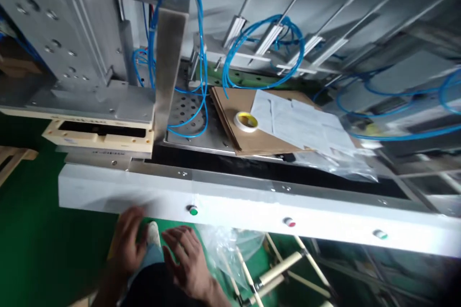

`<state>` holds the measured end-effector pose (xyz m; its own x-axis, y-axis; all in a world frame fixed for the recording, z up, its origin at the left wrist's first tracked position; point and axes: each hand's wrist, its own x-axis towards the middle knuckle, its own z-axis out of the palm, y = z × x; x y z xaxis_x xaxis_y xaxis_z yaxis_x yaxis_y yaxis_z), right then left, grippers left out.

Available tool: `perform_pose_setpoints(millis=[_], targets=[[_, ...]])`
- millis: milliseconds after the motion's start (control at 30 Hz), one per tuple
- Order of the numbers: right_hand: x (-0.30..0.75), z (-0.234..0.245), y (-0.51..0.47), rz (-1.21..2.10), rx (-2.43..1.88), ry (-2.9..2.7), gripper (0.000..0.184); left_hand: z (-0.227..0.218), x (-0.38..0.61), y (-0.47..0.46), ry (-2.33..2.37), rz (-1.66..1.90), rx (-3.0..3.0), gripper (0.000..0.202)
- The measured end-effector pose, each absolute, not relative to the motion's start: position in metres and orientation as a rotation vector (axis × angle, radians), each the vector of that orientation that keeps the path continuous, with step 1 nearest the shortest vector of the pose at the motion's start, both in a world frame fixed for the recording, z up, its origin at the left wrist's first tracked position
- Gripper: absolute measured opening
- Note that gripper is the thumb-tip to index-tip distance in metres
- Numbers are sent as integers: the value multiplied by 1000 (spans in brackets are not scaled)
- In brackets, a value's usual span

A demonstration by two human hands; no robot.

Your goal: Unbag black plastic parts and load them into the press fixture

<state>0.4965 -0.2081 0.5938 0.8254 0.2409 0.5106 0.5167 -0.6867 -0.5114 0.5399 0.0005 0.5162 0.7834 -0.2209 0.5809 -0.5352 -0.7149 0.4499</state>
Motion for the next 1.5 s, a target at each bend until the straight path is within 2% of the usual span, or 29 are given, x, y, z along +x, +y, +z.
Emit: perform_pose_setpoints(millis=[167, 300, 367, 567, 700, 800, 933, 1067, 1333, 1433, 1500], targets=[[449, 584, -285, -731, -2301, -37, 35, 513, 502, -85, -948, 491, 2331, 51], [428, 578, -365, -984, -2393, 248, 23, 519, 496, -111, -965, 539, 2416, 57], [411, 571, -410, -1037, -2453, 397, 23, 516, 488, -116, -926, 585, 2488, 66], [363, 543, -570, -1142, -2552, 933, 37, 503, 461, -128, -722, 606, 2665, 85], [346, 535, -673, -1234, -2439, 1254, 56, 501, 451, -133, -725, 581, 2696, 87], [341, 531, -719, -1256, -2379, 1307, 63, 503, 447, -139, -692, 614, 2734, 85], [344, 520, -737, -1284, -2334, 1266, 66, 511, 445, -152, -631, 744, 2813, 79], [347, 505, -747, -1388, -2434, 1249, 55, 518, 449, -167, -586, 867, 2852, 63], [346, 502, -728, -1480, -2566, 1139, 58, 522, 441, -165, -453, 783, 2741, 40], [367, 521, -673, -1589, -2578, 789, 50, 528, 436, -169, -377, 833, 2674, 39], [391, 540, -624, -1454, -2607, 363, 41, 533, 440, -177, -386, 860, 2655, 45]])
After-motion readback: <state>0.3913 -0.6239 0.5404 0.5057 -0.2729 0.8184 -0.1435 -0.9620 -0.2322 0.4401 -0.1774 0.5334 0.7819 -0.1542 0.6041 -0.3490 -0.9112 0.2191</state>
